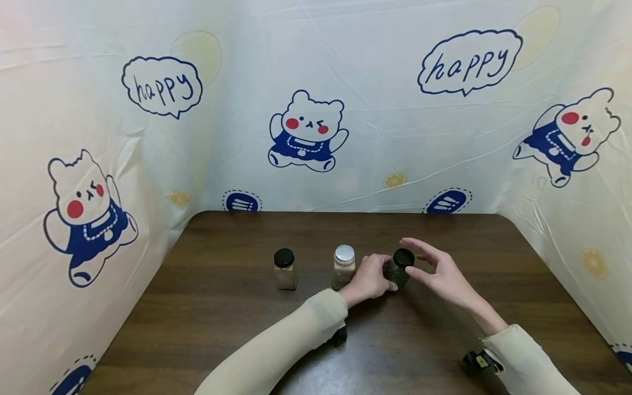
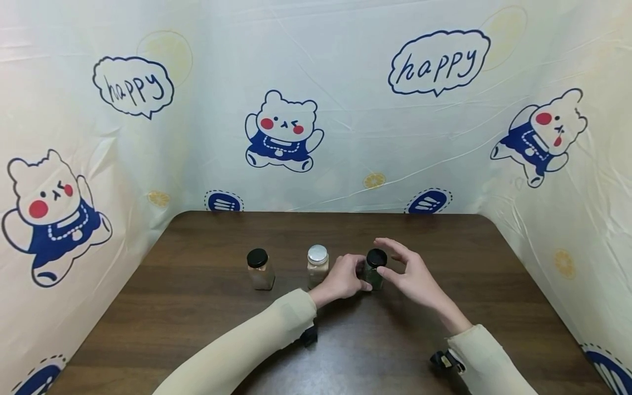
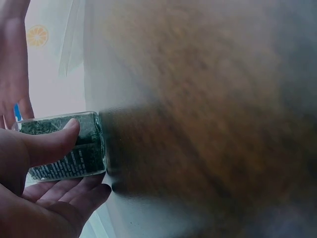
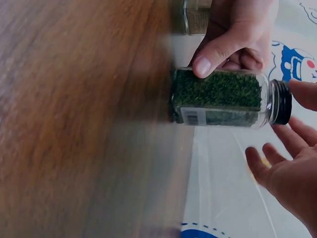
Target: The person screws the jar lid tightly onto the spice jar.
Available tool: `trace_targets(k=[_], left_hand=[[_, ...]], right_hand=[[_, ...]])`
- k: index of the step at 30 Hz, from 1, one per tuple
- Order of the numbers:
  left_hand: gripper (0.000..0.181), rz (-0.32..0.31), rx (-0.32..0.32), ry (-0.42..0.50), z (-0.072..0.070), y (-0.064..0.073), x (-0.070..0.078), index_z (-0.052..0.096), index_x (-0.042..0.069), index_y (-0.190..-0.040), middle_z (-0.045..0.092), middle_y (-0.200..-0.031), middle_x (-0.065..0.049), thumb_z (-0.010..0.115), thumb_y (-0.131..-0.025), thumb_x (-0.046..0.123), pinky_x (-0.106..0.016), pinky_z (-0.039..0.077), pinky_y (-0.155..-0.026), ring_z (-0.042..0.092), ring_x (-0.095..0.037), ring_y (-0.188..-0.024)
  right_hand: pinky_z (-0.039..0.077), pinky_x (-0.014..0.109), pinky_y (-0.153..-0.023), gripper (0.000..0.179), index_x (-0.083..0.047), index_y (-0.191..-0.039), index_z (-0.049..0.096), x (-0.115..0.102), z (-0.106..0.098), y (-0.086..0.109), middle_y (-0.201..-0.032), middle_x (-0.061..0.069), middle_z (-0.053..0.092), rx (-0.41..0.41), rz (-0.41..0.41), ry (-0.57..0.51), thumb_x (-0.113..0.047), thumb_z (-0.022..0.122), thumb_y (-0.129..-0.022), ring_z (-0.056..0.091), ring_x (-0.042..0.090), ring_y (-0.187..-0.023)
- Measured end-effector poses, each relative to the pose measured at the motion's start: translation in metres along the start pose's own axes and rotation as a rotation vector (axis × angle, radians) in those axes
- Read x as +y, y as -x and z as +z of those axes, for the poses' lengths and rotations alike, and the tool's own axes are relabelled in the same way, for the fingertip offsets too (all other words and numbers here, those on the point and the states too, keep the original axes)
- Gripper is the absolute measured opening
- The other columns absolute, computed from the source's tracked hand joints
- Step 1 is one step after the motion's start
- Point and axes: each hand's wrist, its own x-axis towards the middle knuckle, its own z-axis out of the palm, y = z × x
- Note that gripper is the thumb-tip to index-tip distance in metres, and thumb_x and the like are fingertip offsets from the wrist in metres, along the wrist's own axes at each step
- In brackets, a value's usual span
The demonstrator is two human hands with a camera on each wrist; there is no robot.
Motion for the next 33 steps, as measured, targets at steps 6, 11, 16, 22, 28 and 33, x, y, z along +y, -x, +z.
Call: trace_targets(k=[6, 11, 16, 22, 28, 33], left_hand=[[0.049, -0.002, -0.002, -0.001, 0.0001, 0.0003, 0.0005, 0.075, 0.005, -0.12, 0.077, -0.107, -0.003, 0.096, -0.076, 0.004, -0.023, 0.053, -0.087, 0.07, -0.012, -0.098], [0.05, -0.006, -0.006, -0.004, -0.0006, -0.0011, 0.0011, 0.074, 0.005, -0.122, 0.077, -0.109, -0.003, 0.095, -0.077, 0.004, -0.023, 0.053, -0.088, 0.07, -0.013, -0.099], [0.05, -0.007, -0.005, -0.014, -0.0016, -0.0013, 0.0017, 0.074, 0.005, -0.122, 0.076, -0.108, -0.003, 0.096, -0.077, 0.005, -0.023, 0.054, -0.087, 0.07, -0.013, -0.099], [0.049, -0.016, -0.006, -0.012, -0.0013, -0.0009, 0.0013, 0.074, 0.006, -0.121, 0.076, -0.107, -0.002, 0.096, -0.077, 0.006, -0.023, 0.054, -0.085, 0.07, -0.013, -0.097], [0.049, -0.011, -0.005, -0.012, -0.0008, -0.0008, 0.0008, 0.075, 0.007, -0.12, 0.076, -0.105, -0.001, 0.096, -0.077, 0.006, -0.023, 0.053, -0.085, 0.069, -0.013, -0.096], [0.05, -0.015, -0.013, 0.0, 0.0007, -0.0004, 0.0009, 0.074, 0.007, -0.124, 0.076, -0.109, -0.001, 0.095, -0.078, 0.006, -0.023, 0.054, -0.085, 0.07, -0.013, -0.098]], right_hand=[[0.043, 0.021, -0.106, 0.05, 0.0, -0.15, 0.054, 0.006, -0.0008, 0.0007, -0.149, 0.017, 0.057, -0.006, -0.006, -0.057, 0.0, 0.067, -0.102, 0.055, 0.032, -0.133], [0.042, 0.018, -0.105, 0.046, -0.002, -0.148, 0.058, 0.0043, -0.0003, 0.0, -0.152, 0.017, 0.055, -0.005, 0.006, -0.036, -0.002, 0.067, -0.103, 0.046, 0.04, -0.142], [0.041, 0.013, -0.101, 0.042, -0.003, -0.145, 0.062, 0.0044, -0.0007, 0.0008, -0.157, 0.019, 0.049, -0.004, 0.035, -0.001, -0.005, 0.068, -0.103, 0.044, 0.043, -0.144], [0.039, 0.014, -0.101, 0.042, -0.009, -0.144, 0.065, 0.005, -0.0005, 0.0016, -0.154, 0.017, 0.052, 0.006, 0.057, 0.059, -0.008, 0.07, -0.103, 0.044, 0.041, -0.145], [0.041, 0.025, -0.105, 0.041, -0.008, -0.14, 0.068, 0.0022, 0.0023, 0.0018, -0.147, 0.014, 0.06, 0.059, 0.049, 0.142, -0.008, 0.075, -0.099, 0.049, 0.035, -0.141], [0.044, 0.025, -0.099, 0.042, -0.008, -0.135, 0.071, -0.0017, 0.0069, 0.002, -0.136, 0.011, 0.066, 0.117, 0.018, 0.225, -0.005, 0.08, -0.094, 0.056, 0.031, -0.129]])
